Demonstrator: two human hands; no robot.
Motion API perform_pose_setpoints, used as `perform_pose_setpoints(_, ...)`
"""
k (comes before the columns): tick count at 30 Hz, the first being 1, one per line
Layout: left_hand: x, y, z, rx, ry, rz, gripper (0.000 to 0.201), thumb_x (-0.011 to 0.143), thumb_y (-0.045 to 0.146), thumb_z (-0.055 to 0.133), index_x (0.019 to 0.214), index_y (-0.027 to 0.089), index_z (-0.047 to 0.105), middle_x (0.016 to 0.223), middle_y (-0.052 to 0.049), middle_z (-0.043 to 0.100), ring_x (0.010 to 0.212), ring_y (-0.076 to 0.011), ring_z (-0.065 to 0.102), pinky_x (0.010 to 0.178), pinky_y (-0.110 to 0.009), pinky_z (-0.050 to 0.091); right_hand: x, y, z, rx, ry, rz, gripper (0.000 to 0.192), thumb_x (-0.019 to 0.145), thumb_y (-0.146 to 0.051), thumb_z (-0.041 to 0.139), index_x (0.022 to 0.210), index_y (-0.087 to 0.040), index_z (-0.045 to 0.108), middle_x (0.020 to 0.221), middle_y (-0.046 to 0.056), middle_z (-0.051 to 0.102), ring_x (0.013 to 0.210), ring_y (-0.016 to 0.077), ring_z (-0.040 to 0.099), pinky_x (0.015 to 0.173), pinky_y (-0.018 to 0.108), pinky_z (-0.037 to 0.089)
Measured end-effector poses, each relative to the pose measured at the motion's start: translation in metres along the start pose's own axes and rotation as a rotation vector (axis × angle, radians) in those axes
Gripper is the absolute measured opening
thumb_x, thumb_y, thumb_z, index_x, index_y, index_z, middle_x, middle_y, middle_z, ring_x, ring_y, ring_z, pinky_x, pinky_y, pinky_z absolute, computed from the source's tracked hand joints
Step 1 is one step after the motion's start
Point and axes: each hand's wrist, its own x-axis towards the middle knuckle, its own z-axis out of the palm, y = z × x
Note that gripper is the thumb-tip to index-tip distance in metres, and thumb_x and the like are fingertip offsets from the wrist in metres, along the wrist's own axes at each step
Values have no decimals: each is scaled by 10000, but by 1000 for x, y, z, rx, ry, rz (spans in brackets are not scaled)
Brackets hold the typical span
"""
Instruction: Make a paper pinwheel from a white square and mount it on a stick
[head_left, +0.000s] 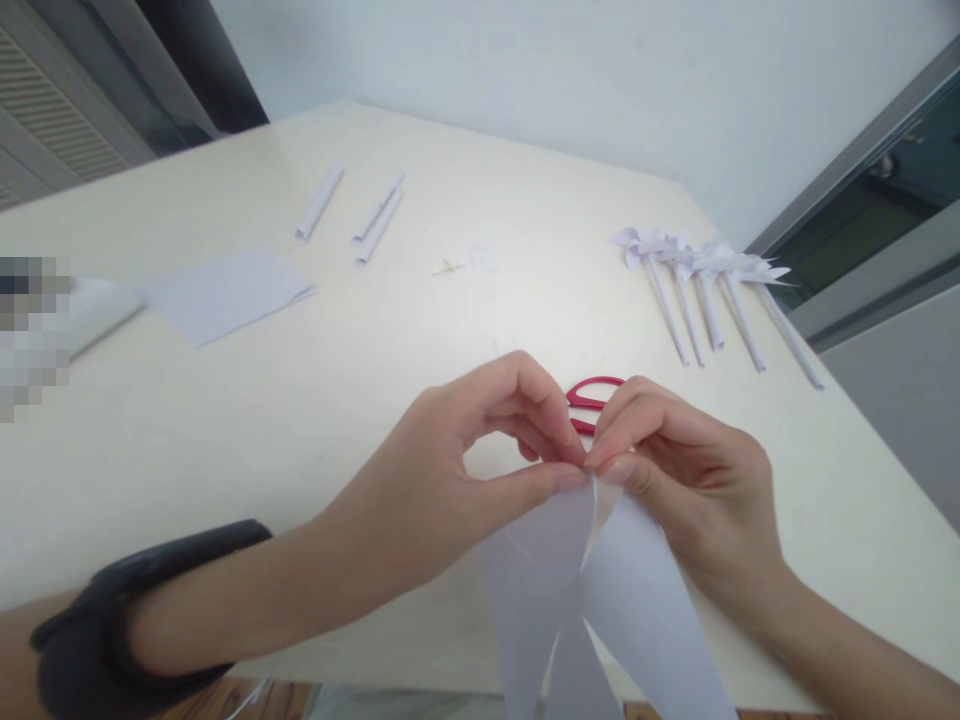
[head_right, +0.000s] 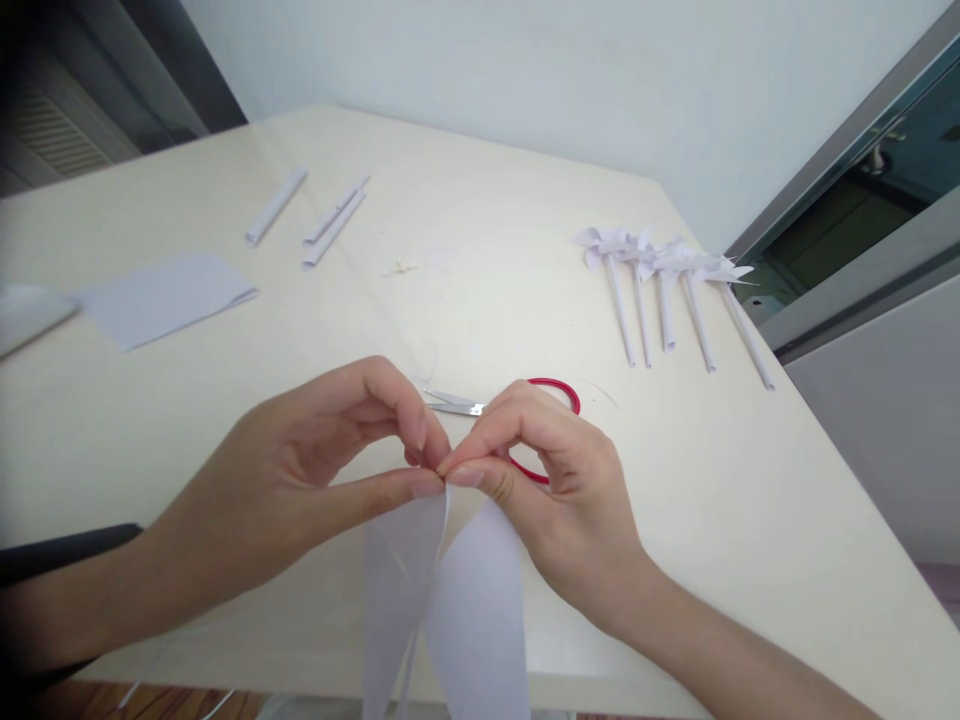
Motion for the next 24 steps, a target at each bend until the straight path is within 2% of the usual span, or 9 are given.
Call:
perform_pose_setpoints(7,3,4,-1,-10,-95,-76,139,810,222,634,869,192,512,845,37,616,839,-96,621,757,-211,517,2,-2,0,-46,-19,9,91,849,-168,615,760,-185,614,721,-21,553,702,119,510,679,298,390)
perform_pose_setpoints(11,4,5,0,114,-105,-86,159,779,243,661,878,195,545,870,40,636,856,-105,610,783,-227,494,3,-2,0,-119,-24,17,111,851,-200,618,743,-187,596,716,-20,551,706,124,516,680,304,390)
perform_pose_setpoints(17,2,3,2,252,-58,-53,8,818,199,586,824,203,584,814,65,648,794,-91,604,726,-216,479,2,-2,1,-173,-15,22,87,836,-182,633,753,-189,608,726,-7,575,766,147,543,707,313,399)
perform_pose_setpoints(24,1,3,2,363,18,-12,55,802,171,571,764,192,604,819,44,675,787,-121,625,729,-247,480,2,-2,2,-162,22,51,88,809,-158,654,734,-182,616,712,3,572,756,159,549,691,322,411)
